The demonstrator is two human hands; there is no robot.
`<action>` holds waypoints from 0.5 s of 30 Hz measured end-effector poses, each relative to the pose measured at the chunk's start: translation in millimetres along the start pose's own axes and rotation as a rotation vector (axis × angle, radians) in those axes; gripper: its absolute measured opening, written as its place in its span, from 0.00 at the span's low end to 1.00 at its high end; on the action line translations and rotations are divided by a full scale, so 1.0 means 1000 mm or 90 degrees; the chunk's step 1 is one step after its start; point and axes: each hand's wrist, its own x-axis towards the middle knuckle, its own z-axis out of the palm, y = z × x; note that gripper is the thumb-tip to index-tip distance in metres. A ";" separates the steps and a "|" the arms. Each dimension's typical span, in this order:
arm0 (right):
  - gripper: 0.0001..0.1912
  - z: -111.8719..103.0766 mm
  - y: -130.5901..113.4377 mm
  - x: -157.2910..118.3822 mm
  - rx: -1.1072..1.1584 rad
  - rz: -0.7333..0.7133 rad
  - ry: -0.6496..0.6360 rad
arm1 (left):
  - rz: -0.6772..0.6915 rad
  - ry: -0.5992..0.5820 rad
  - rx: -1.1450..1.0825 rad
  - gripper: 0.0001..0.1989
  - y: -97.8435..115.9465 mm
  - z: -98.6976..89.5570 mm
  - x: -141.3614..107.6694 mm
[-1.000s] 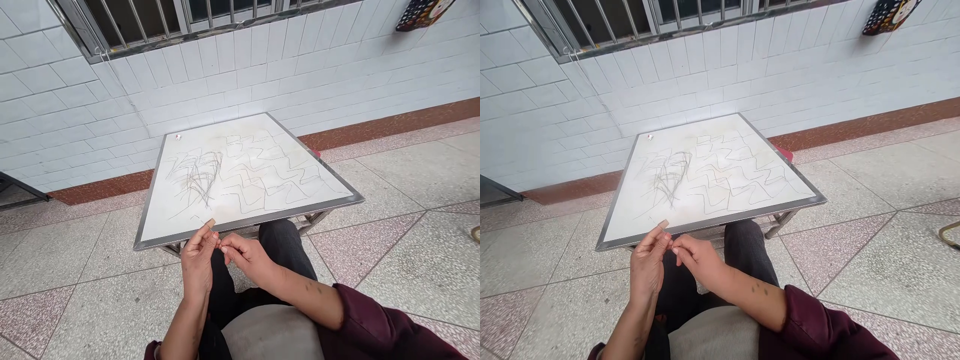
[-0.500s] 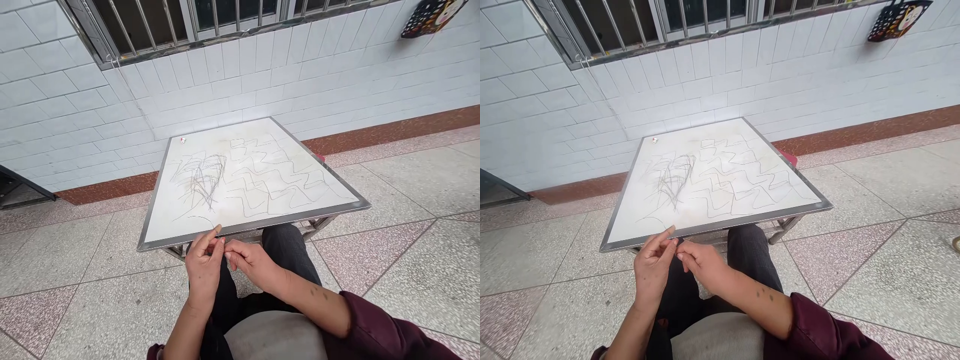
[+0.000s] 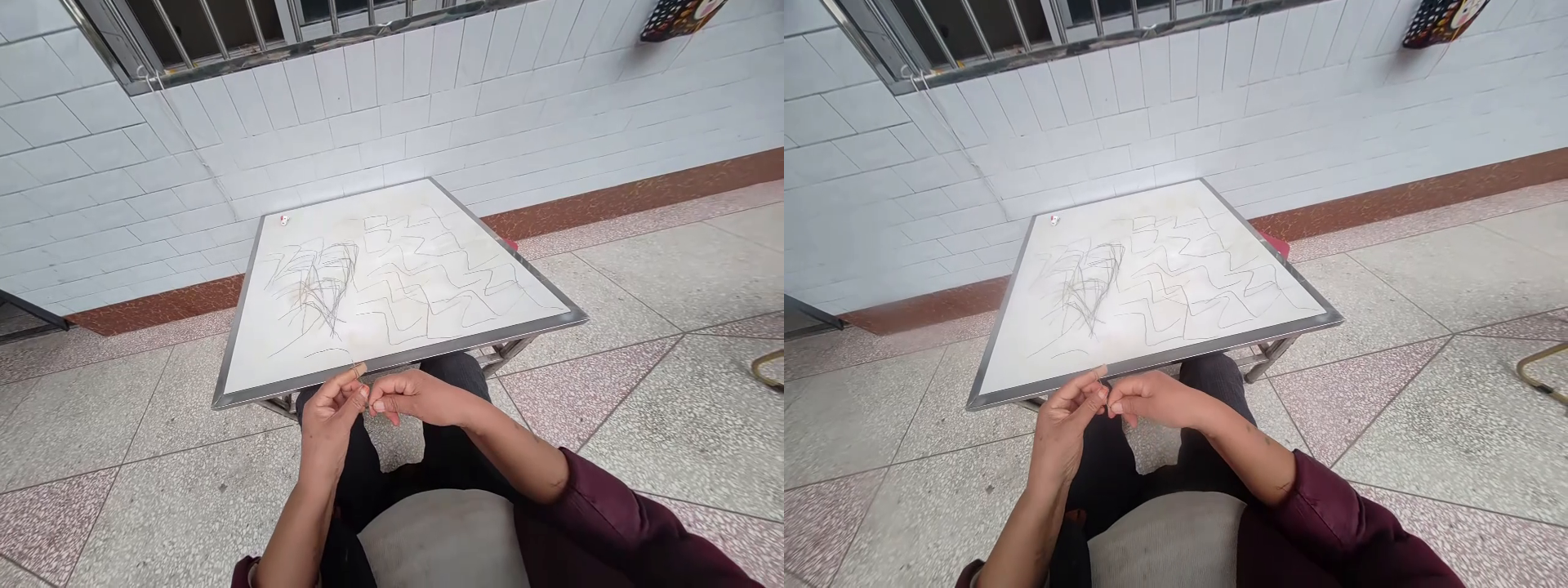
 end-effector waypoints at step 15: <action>0.18 0.006 -0.001 -0.001 -0.575 -0.261 0.115 | 0.017 0.018 0.075 0.18 -0.014 -0.004 0.006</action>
